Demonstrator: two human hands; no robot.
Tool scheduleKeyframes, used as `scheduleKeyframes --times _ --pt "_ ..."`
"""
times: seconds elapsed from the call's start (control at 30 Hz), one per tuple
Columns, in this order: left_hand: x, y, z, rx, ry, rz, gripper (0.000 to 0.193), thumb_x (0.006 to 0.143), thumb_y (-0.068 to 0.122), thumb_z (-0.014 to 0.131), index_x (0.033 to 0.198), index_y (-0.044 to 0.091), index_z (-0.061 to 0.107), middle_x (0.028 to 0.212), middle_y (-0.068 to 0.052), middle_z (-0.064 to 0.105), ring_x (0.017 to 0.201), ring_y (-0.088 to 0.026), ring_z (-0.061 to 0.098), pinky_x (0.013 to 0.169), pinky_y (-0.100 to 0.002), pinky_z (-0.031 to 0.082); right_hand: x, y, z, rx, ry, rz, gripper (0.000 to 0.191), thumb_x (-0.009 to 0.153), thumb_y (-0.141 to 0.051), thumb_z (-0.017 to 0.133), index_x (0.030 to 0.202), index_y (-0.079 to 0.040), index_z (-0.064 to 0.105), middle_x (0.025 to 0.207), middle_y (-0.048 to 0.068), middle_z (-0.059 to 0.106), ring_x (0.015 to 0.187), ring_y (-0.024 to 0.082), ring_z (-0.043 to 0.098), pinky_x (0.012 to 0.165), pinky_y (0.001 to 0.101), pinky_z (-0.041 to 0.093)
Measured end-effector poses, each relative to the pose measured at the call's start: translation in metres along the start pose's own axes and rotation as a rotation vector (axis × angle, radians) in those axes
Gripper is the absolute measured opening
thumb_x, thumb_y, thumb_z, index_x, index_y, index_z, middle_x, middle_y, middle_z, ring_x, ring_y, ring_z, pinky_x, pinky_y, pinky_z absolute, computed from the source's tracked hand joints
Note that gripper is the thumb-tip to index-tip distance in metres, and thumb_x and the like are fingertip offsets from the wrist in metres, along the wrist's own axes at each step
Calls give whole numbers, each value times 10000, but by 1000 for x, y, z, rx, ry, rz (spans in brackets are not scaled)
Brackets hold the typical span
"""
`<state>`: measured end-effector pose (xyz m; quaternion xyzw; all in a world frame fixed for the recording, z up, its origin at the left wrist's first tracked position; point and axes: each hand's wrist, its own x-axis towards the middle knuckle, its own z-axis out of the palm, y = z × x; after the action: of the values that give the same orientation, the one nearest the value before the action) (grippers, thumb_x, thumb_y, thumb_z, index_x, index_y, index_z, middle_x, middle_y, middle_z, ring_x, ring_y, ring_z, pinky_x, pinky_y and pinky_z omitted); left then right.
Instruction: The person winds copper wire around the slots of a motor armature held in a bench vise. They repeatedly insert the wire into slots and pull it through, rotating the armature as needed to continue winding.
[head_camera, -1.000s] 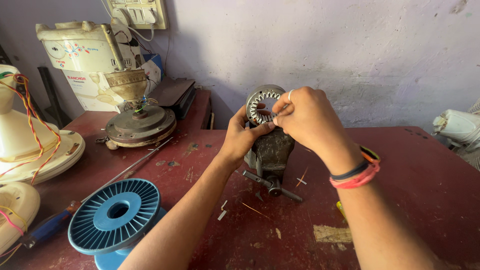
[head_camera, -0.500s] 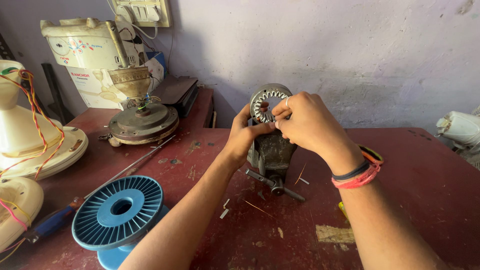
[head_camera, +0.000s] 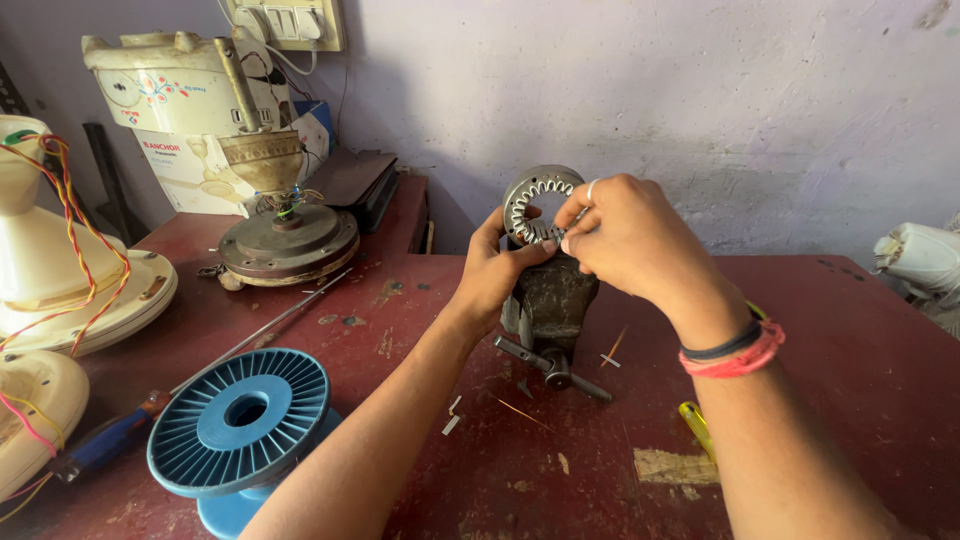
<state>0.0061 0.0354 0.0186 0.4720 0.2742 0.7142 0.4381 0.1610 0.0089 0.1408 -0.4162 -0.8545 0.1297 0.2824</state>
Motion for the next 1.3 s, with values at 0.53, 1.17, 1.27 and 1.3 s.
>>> scheduleKeyframes --times 0.53,1.17,1.27,1.3 --pt "0 0 2 -20 -2 -28 524 803 -20 726 1296 20 554 1067 -155 648 919 -224 704 800 -361 639 -9 -3 -8 -149 14 -107 284 830 -66 715 1106 -20 761 1008 189 777 870 274 772 793 395 592" --pt "14 -1 -15 -89 -68 -91 515 711 149 465 1187 43 630 1013 -81 648 1008 -209 545 939 -327 419 12 19 20 -31 174 -208 219 864 0 655 1021 -42 803 859 149 787 602 221 755 596 341 584" --pt "16 0 -20 -72 -98 -105 505 697 157 461 1157 40 631 976 -78 631 978 -213 536 917 -339 423 11 16 22 16 167 -129 149 876 -48 703 987 -40 802 741 155 775 496 191 709 507 331 559" --pt "18 -2 -21 -80 -107 -116 498 693 156 463 1148 37 629 961 -77 623 967 -216 537 908 -348 432 10 16 22 26 172 -144 146 879 -44 699 985 -35 800 737 156 772 491 186 708 497 328 558"
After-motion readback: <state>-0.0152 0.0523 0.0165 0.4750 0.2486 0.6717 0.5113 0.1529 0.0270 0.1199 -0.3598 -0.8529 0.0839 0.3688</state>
